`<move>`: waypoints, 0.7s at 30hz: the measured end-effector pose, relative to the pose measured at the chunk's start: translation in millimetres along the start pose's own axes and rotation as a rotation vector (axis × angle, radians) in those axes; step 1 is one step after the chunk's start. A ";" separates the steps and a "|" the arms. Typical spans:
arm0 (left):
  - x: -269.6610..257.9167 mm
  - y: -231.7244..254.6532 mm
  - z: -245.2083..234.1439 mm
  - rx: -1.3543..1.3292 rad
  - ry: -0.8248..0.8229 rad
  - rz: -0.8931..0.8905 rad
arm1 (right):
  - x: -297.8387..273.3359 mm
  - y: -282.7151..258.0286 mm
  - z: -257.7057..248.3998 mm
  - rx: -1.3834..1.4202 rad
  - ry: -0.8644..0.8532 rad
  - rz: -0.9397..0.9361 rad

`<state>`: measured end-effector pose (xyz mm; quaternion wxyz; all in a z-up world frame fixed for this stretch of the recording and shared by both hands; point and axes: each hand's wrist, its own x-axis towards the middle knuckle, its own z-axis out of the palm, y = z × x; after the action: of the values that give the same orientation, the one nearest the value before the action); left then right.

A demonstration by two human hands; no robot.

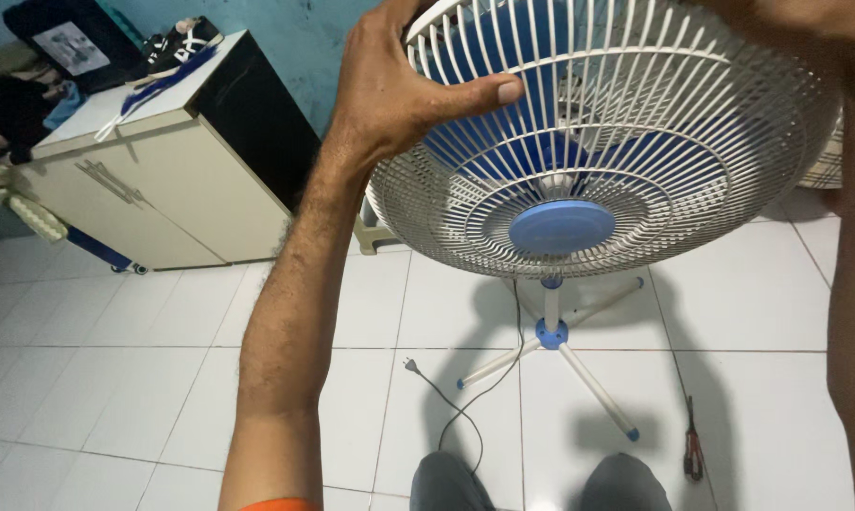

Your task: The person assembles a standing electric fan by attaching the rear grille, mounting the blue fan blade onto the motor shaft, securing it with a nut, and then attaching the front grille. The person works on a tiled floor with a cabinet and stool visible in the background.

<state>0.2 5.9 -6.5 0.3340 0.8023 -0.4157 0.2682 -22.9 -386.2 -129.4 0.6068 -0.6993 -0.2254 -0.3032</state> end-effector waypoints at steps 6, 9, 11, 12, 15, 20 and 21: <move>0.2 1.9 -2.1 -0.013 0.001 0.021 | 6.9 0.4 4.3 0.023 -0.019 0.001; -0.1 5.1 -2.4 -0.007 -0.022 -0.036 | 1.4 4.5 2.8 0.042 -0.022 0.006; -0.4 6.8 -5.1 -0.032 -0.038 -0.019 | -8.1 7.8 -5.1 0.049 -0.007 0.020; -0.4 6.7 -7.0 -0.046 -0.051 -0.009 | -13.5 10.8 -9.6 0.051 0.007 0.028; -2.6 5.4 -15.1 -0.093 -0.065 0.027 | -29.8 14.6 -25.6 0.062 0.034 0.062; -4.7 0.4 -22.0 -0.142 -0.077 0.001 | -33.9 18.9 -20.6 0.180 -0.032 0.137; -4.8 0.2 -22.7 -0.149 -0.084 0.001 | -34.7 20.1 -13.6 0.228 -0.059 0.092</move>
<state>-5.9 25.3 4.5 0.3750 0.7854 -0.4486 0.2029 -36.0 -400.9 -166.8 0.6887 -0.6440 -0.2440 -0.2269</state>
